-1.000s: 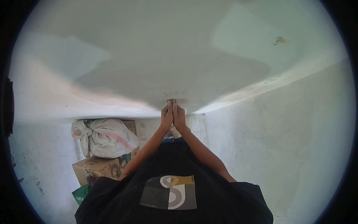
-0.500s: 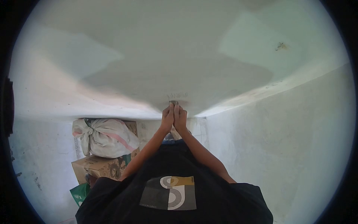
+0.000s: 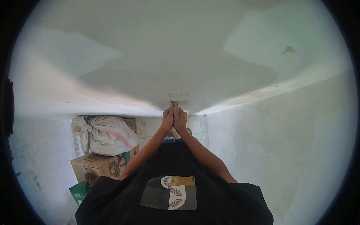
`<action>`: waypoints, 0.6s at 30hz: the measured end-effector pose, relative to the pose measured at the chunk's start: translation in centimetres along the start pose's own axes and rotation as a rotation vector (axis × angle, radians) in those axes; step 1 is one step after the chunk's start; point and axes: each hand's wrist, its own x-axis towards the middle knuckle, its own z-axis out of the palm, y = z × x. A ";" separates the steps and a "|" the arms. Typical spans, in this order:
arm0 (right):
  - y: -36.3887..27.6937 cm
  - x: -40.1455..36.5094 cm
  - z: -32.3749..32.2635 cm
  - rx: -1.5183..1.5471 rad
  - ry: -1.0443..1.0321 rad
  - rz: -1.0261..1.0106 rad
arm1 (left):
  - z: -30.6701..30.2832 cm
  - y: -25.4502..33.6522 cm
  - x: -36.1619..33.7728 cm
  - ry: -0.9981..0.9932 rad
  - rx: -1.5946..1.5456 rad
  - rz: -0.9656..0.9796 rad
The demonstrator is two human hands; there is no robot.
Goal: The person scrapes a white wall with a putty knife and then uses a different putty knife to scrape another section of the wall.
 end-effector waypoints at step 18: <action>-2.4 -0.6 -0.3 0.134 -0.013 0.036 | 0.5 1.4 -1.2 0.014 0.045 0.046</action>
